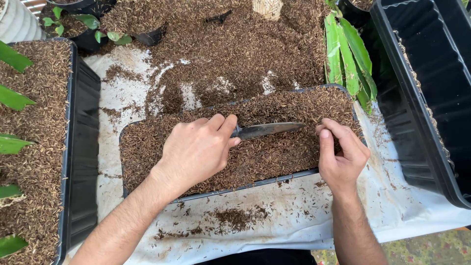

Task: Using a hand trowel to level and pack soil into a planting tray in preparation for seeds or cuttings.

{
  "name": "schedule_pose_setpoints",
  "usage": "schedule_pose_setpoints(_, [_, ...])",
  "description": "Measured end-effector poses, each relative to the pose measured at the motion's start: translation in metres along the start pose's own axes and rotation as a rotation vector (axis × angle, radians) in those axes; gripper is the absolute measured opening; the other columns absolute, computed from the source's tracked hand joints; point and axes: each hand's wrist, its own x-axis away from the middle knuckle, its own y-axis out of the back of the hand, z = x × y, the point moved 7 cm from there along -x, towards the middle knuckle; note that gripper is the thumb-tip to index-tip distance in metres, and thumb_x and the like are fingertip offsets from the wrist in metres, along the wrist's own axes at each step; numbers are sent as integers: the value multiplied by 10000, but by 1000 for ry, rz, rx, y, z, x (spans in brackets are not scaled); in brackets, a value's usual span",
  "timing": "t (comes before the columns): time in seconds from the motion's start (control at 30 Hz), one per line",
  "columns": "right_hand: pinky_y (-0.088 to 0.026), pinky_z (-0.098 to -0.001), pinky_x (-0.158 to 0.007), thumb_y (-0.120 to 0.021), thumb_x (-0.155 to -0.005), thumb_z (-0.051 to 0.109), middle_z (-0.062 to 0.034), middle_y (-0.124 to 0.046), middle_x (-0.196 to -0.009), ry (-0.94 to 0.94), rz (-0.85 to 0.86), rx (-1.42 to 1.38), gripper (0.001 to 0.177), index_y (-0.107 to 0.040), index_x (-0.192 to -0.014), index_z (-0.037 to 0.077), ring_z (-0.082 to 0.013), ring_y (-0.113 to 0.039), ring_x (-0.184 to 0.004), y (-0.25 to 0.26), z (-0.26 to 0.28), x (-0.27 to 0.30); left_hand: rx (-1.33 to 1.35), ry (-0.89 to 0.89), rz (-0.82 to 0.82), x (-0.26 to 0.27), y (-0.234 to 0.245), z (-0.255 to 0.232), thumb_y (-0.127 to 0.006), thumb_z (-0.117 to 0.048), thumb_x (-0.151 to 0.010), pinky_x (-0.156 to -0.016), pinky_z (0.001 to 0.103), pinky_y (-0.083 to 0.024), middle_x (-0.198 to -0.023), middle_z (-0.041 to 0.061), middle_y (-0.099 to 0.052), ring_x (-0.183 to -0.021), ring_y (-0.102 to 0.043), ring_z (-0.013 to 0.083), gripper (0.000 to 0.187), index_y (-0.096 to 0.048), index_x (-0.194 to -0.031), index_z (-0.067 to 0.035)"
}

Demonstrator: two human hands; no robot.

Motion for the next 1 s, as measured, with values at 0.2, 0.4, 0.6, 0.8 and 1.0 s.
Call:
schedule_pose_setpoints(0.2, [-487,-395,-654,-548,-883,-99,-183,-640,-763,-10,5,3,152,-640,-1004,-94,-305,-633,-713,-1,1,0,-56,55,-61,2,18,16,-502,-277,-877,-498,408,-551,-705,95,-622,-600,-660,238,312,-614,-1041,-36])
schedule_pose_setpoints(0.4, [-488,-393,-655,-553,-885,-97,-184,-642,-768,-8,2,10,150,-640,-1008,-94,-307,-635,-718,0,-1,0,-51,47,-17,3,6,15,-510,-280,-875,-498,384,-551,-699,85,-632,-594,-662,216,294,-629,-1019,-53])
schedule_pose_setpoints(0.6, [-486,-399,-650,-549,-881,-99,-189,-641,-766,-14,8,0,161,-640,-1014,-95,-308,-632,-712,-1,-1,0,32,166,-56,7,15,40,-515,-301,-895,-481,379,-543,-705,131,-644,-550,-660,222,375,-613,-1107,-8])
schedule_pose_setpoints(0.8, [-530,-303,-736,-546,-900,-95,-183,-645,-872,-12,31,72,144,-596,-1035,-101,-236,-628,-793,-2,0,4,152,174,202,7,-16,62,-459,-280,-909,-388,382,-531,-710,97,-624,-432,-592,234,598,-176,-1422,-159])
schedule_pose_setpoints(1.0, [-520,-300,-732,-546,-898,-88,-183,-644,-869,-35,32,89,140,-598,-1028,-100,-230,-624,-787,-3,4,2,251,86,435,-16,-32,50,-417,-283,-930,-419,292,-397,-596,40,-501,-417,-359,120,582,-169,-1453,-352])
